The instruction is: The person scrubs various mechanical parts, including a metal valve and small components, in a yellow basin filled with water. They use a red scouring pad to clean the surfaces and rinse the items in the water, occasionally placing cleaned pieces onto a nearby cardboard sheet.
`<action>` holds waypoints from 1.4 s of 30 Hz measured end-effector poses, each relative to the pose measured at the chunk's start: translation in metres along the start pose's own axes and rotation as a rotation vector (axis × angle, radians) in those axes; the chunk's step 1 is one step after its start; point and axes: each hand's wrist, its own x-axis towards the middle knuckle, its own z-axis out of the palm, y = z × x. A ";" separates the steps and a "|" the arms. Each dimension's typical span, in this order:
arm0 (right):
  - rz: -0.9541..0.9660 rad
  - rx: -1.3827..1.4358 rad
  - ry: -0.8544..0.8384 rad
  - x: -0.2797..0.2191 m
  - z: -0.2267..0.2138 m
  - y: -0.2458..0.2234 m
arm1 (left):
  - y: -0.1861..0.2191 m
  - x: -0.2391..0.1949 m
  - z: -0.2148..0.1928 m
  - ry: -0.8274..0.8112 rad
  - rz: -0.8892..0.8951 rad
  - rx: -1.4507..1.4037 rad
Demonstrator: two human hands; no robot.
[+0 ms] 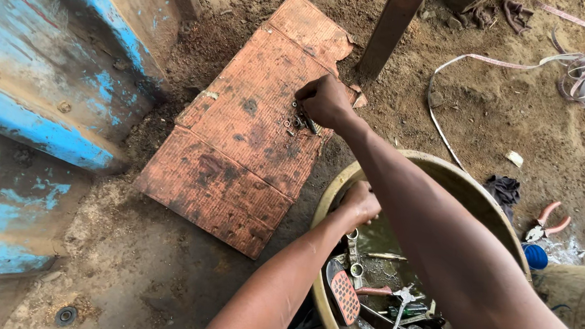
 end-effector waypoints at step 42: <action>-0.199 -0.232 0.255 -0.275 -0.049 0.168 | -0.028 0.003 0.044 -0.413 -0.209 -0.811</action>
